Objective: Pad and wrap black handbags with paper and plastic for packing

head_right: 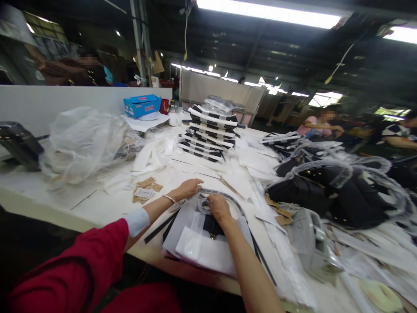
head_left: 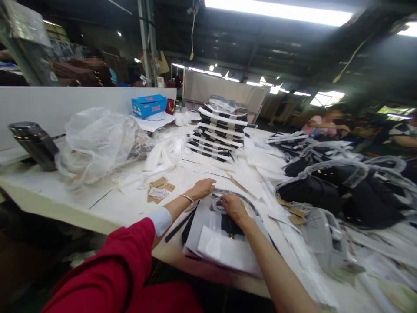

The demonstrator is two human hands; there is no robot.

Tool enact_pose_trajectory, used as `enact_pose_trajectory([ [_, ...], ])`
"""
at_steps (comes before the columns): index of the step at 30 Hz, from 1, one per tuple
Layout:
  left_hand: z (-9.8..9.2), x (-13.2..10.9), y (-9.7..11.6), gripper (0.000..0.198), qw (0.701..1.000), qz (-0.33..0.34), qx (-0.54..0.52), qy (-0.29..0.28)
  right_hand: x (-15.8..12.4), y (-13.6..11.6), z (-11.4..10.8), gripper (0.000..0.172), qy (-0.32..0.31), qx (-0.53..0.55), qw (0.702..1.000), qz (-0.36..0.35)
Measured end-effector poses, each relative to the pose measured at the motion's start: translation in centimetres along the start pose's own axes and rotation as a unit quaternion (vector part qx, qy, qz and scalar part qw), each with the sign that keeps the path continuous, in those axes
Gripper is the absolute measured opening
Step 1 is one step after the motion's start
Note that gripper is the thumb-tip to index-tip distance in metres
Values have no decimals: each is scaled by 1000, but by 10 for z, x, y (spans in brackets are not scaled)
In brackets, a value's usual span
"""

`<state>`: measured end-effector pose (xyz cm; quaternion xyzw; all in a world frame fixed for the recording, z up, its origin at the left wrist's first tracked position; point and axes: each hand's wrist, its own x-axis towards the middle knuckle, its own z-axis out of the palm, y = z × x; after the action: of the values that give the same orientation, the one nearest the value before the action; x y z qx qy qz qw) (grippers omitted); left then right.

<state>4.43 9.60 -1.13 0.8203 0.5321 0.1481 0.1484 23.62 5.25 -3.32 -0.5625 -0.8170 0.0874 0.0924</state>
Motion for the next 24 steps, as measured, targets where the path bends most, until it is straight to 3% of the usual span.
enact_pose_trajectory([
  [3, 25, 12, 5, 24, 999, 16, 8, -31, 4, -2, 3, 22, -2, 2, 1000, -28],
  [8, 47, 9, 2, 28, 1000, 18, -7, -21, 18, -1, 11, 43, 92, -19, 995, 17],
  [10, 49, 7, 0, 30, 999, 27, -18, -22, 24, 1, 13, 42, 84, -30, 996, 27],
  [14, 51, 5, -7, 30, 997, 54, -57, -9, 31, 0, 10, 21, 22, -63, 996, 58],
  [18, 54, 11, -14, 31, 998, 49, -44, 8, 32, -4, 6, 21, 42, -94, 991, 82],
  [24, 45, 19, -11, 22, 997, 68, 23, -23, 31, -3, 14, 23, 63, -80, 990, 94],
])
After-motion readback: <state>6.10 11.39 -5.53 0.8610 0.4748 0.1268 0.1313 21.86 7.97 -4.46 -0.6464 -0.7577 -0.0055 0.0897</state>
